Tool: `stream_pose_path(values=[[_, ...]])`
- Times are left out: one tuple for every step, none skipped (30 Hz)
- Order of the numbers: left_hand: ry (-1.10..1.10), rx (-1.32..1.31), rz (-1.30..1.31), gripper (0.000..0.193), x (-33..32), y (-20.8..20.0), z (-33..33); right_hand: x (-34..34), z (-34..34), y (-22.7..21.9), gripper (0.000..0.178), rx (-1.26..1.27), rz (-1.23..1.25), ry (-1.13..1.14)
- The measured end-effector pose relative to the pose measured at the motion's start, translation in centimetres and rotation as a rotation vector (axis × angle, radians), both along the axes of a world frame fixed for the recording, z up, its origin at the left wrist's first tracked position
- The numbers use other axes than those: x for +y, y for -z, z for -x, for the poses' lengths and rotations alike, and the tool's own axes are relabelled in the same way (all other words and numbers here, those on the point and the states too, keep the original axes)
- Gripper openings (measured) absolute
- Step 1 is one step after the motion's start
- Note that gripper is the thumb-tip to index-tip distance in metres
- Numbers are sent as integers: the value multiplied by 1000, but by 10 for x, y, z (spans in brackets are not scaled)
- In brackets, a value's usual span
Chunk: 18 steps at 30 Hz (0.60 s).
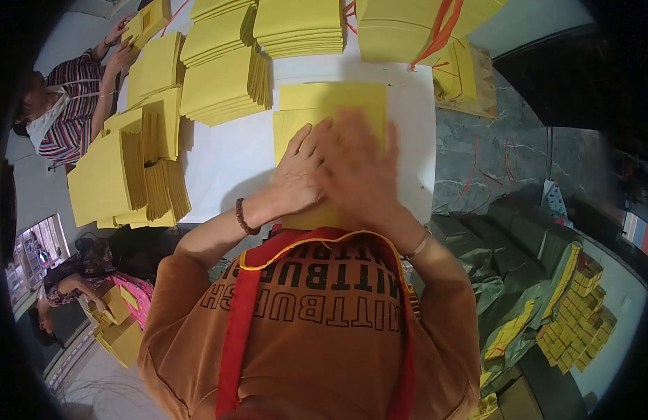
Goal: Folding and stacking yellow paper sheets at a workstation.
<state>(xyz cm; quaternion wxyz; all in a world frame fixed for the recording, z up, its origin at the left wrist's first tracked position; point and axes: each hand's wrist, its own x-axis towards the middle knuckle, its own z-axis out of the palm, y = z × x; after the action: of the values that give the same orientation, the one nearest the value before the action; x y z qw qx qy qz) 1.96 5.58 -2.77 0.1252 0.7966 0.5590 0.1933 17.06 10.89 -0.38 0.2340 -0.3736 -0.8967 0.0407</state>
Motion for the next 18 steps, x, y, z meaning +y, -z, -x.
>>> stream_pose_path(values=[[27,-33,-11,58,1,1,2,1,6,7,58,-43,-18,-209],[34,-32,-10,58,1,1,3,2,9,13,62,-86,-37,-417],[37,-12,52,56,1,2,5,2,8,19,62,-88,-38,-413],[41,9,113,55,2,3,7,2,7,25,61,-56,136,-349],[47,7,109,55,1,11,12,3,7,28,59,-23,308,-281],[-38,-465,169,54,-1,25,19,5,11,29,59,-21,303,-284],[-122,-941,233,53,-4,28,24,3,14,29,61,-113,256,-253],[-120,-942,235,53,-4,28,30,1,15,29,62,-205,207,-222],[-168,-1314,269,53,0,22,36,1,16,29,62,-205,205,-223],[-216,-1686,298,53,2,17,40,0,16,29,64,-221,209,-234],[-273,-1641,261,59,1,14,41,0,16,29,65,-237,213,-247],[-277,-1640,247,59,-2,12,40,0,17,29,65,-236,205,-258],[-249,-1249,144,63,-6,9,36,-1,17,30,64,-204,195,-246],[-223,-855,47,69,-9,7,31,-1,18,31,63,-171,185,-237],[-204,-457,-42,75,-12,4,29,-2,19,32,63,-165,176,-259],[-226,-446,-53,75,-14,3,29,-3,20,34,62,-239,183,-233],[-118,-250,-8,77,-16,1,29,-3,19,34,61,-313,187,-207],[-12,-51,42,79,-16,-2,29,-1,19,31,61,-304,175,-232]])
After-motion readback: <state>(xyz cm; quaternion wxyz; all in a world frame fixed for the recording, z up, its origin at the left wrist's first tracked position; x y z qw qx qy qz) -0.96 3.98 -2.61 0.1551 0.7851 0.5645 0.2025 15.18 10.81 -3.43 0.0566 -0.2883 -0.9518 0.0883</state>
